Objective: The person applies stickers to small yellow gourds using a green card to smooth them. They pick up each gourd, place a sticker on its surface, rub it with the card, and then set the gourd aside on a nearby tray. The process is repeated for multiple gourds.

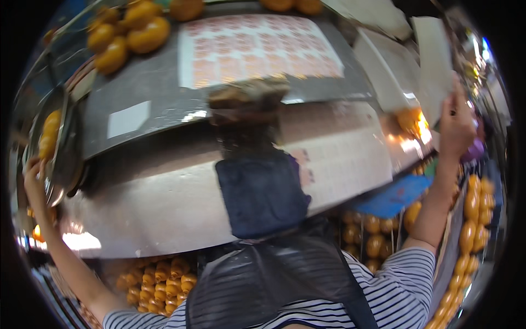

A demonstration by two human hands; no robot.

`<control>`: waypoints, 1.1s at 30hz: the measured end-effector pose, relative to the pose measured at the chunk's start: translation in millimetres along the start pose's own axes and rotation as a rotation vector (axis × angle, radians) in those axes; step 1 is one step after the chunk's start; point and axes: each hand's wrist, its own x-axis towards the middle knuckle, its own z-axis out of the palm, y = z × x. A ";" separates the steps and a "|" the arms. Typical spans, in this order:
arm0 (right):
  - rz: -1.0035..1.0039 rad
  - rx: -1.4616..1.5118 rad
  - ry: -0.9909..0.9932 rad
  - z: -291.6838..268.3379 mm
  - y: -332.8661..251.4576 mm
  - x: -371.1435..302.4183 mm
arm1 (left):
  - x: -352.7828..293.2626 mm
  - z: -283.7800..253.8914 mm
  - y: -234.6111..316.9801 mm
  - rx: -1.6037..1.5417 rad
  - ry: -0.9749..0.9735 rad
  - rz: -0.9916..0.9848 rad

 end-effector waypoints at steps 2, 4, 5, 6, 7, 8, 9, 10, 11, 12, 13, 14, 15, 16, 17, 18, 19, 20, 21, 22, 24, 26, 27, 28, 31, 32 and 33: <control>-0.146 0.034 -0.087 -27.5 -7.7 -35.0 | 8.6 15.1 -8.3 -0.082 -0.051 -0.005; -0.175 0.132 -0.320 -39.4 -21.3 -80.7 | 22.4 23.4 -2.0 -0.120 -0.109 -0.044; -0.195 0.123 -0.526 -42.0 -25.8 -105.0 | 25.4 29.1 -0.6 -0.120 -0.116 -0.017; -0.184 0.345 -0.664 -42.9 -30.5 -126.6 | 28.6 32.9 -3.7 -0.113 -0.120 0.008; -0.148 0.519 -0.745 -49.5 -45.3 -138.3 | 31.4 31.2 -10.1 -0.093 -0.116 0.028; -0.120 0.607 -0.726 -53.6 -62.3 -151.3 | 31.2 29.5 -31.4 -0.109 -0.117 0.030; -0.092 0.730 -0.758 -57.6 -74.3 -166.0 | 30.9 31.2 -31.6 -0.116 -0.133 0.025; -0.102 0.848 -0.758 -62.2 -86.7 -173.8 | 31.9 29.2 -31.9 -0.118 -0.143 0.019; -0.105 0.892 -0.754 -67.8 -98.2 -184.3 | 32.7 28.2 -31.9 -0.120 -0.153 0.012; -0.153 0.924 -0.795 -72.2 -107.2 -192.3 | 33.5 26.5 -36.6 -0.131 -0.170 0.002; -0.229 0.918 -0.782 -74.5 -114.5 -199.9 | 33.2 23.3 -35.9 -0.134 -0.172 0.014; -0.268 0.931 -0.755 -77.8 -123.2 -203.3 | 33.5 19.9 -35.4 -0.137 -0.174 0.025; -0.314 0.942 -0.729 -80.0 -131.4 -205.6 | 32.5 18.7 -33.9 -0.143 -0.176 0.032; -0.351 0.918 -0.699 -79.3 -138.7 -212.2 | 32.7 18.0 -31.2 -0.145 -0.173 0.033; -0.388 0.893 -0.669 -78.0 -144.9 -218.5 | 32.8 17.5 -28.4 -0.147 -0.169 0.034; -0.426 0.856 -0.598 -77.0 -150.0 -220.4 | 31.5 14.9 -22.6 -0.147 -0.166 0.033; -0.421 0.822 -0.604 -77.9 -153.1 -221.1 | 30.2 12.7 -16.7 -0.147 -0.163 0.031; -0.417 0.788 -0.611 -79.5 -155.6 -221.6 | 28.8 12.3 -9.3 -0.147 -0.150 0.049; -0.412 0.754 -0.620 -81.5 -157.6 -223.0 | 27.6 9.2 1.2 -0.142 -0.151 0.044; -0.391 0.740 -0.645 -81.6 -159.4 -225.2 | 26.5 7.1 10.4 -0.139 -0.151 0.039; -0.344 0.709 -0.702 -78.4 -160.5 -224.0 | 23.5 4.2 18.4 -0.135 -0.151 0.033; -0.343 0.701 -0.729 -77.8 -160.2 -219.8 | 16.7 0.6 17.4 -0.135 -0.148 0.023; -0.371 0.726 -0.719 -80.4 -162.4 -214.7 | 11.8 -0.8 -3.0 -0.121 -0.142 0.038; -0.407 0.760 -0.695 -81.2 -166.7 -206.7 | 5.1 -1.6 -26.0 -0.098 -0.130 0.041; -0.488 0.661 -0.745 -90.1 -168.2 -209.5 | 1.8 -1.7 20.4 0.044 -0.013 0.046; -0.435 0.679 -0.767 -90.1 -169.3 -214.3 | 4.9 -0.8 44.4 0.162 0.047 0.043; -0.397 0.686 -0.742 -89.4 -170.0 -217.9 | 11.8 -1.1 62.2 0.151 0.035 0.087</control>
